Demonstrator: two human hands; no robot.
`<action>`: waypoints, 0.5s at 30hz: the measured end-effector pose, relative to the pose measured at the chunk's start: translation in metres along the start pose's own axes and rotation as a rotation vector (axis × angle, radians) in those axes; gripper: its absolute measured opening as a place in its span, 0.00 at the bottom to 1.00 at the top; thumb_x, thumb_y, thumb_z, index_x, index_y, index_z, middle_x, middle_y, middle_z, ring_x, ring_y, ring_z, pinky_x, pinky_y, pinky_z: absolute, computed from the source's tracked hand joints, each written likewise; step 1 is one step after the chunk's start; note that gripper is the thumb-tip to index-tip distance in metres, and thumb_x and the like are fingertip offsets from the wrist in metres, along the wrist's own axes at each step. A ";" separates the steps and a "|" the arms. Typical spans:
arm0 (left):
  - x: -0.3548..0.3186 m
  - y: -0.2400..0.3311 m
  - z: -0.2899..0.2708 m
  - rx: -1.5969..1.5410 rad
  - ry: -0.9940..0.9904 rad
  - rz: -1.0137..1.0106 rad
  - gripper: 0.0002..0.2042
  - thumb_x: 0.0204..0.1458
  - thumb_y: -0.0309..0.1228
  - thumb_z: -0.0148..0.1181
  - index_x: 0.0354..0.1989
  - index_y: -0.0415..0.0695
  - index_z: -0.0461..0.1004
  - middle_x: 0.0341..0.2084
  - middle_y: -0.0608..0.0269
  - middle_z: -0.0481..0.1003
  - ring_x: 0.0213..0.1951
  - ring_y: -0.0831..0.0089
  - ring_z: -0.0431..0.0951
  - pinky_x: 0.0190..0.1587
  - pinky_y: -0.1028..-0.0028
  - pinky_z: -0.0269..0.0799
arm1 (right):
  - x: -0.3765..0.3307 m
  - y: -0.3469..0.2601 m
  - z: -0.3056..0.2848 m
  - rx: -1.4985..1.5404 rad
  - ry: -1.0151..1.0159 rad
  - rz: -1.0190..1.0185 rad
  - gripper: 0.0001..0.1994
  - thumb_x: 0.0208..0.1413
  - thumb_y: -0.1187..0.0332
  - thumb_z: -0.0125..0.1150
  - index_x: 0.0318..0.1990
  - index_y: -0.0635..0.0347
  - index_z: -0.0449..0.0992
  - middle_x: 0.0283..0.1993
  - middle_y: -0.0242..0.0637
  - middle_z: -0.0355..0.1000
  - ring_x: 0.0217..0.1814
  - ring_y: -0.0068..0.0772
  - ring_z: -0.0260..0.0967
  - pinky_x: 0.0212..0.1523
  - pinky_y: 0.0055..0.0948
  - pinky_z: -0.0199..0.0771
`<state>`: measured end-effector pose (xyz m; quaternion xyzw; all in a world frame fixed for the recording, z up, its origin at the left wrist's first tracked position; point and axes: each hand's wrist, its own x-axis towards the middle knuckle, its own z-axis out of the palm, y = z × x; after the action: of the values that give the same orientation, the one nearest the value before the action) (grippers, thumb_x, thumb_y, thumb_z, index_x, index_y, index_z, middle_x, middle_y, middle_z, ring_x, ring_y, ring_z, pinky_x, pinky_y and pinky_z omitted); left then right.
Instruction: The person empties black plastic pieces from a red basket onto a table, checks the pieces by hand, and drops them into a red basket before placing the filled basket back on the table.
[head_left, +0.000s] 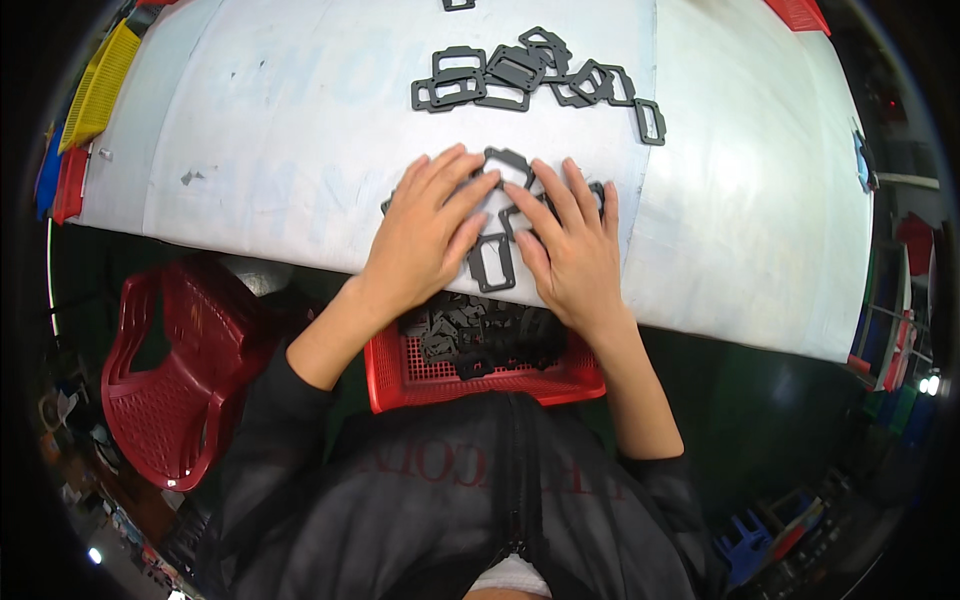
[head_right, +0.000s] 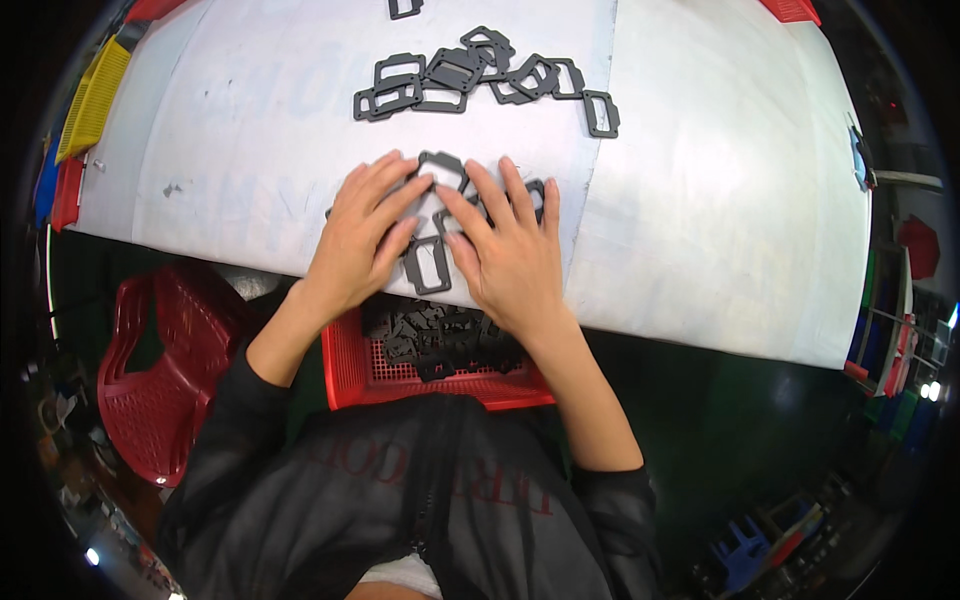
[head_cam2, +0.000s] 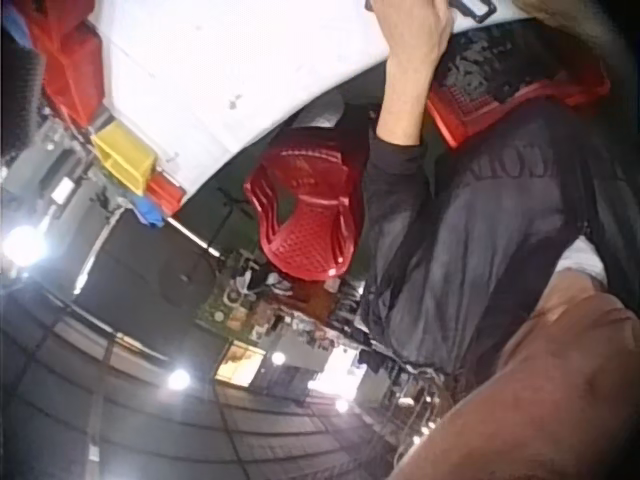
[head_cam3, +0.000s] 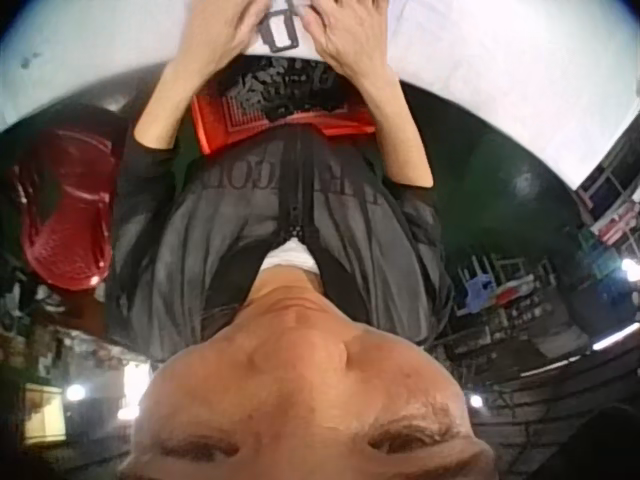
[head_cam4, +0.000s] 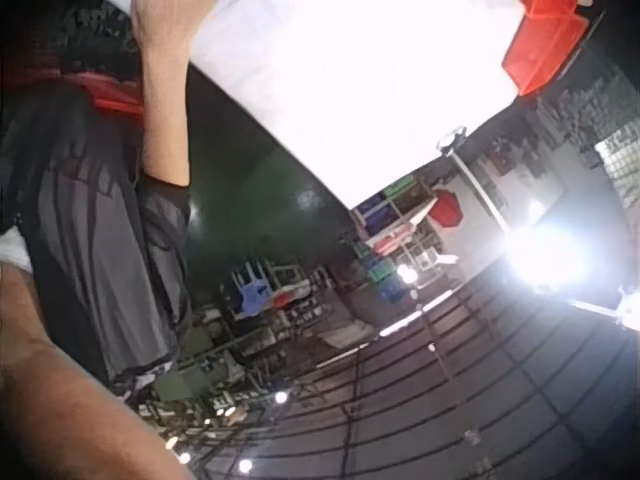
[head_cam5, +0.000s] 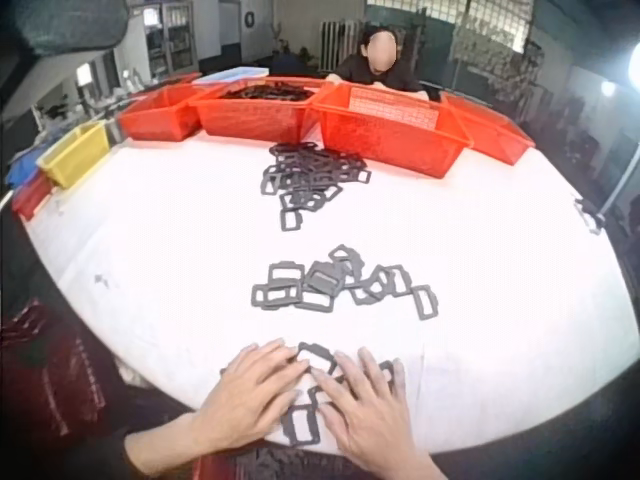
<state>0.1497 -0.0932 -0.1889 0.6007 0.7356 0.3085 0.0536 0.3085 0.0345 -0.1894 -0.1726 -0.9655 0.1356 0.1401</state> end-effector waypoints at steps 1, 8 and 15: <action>-0.009 0.005 0.001 -0.002 -0.004 -0.007 0.21 0.52 0.24 0.56 0.57 0.44 0.70 0.56 0.54 0.67 0.63 0.52 0.62 0.64 0.55 0.55 | -0.009 -0.005 -0.002 0.033 -0.041 0.011 0.23 0.56 0.59 0.57 0.60 0.42 0.69 0.68 0.35 0.58 0.72 0.46 0.48 0.68 0.62 0.38; -0.050 0.048 0.001 -0.478 0.041 -0.010 0.14 0.45 0.17 0.57 0.42 0.37 0.77 0.43 0.51 0.72 0.50 0.52 0.73 0.52 0.61 0.70 | -0.071 -0.044 -0.024 0.311 0.010 -0.013 0.14 0.48 0.66 0.65 0.44 0.53 0.78 0.49 0.35 0.72 0.55 0.41 0.68 0.59 0.46 0.58; 0.047 -0.026 -0.027 -0.017 0.334 0.048 0.17 0.46 0.21 0.62 0.47 0.40 0.76 0.45 0.55 0.74 0.48 0.57 0.72 0.48 0.65 0.70 | 0.084 0.027 -0.011 0.182 0.358 -0.140 0.15 0.49 0.72 0.64 0.46 0.56 0.76 0.46 0.34 0.73 0.44 0.37 0.68 0.42 0.30 0.69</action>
<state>0.1022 -0.0636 -0.1669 0.5582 0.7170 0.4113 -0.0717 0.2439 0.0929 -0.1687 -0.1132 -0.9187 0.1792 0.3333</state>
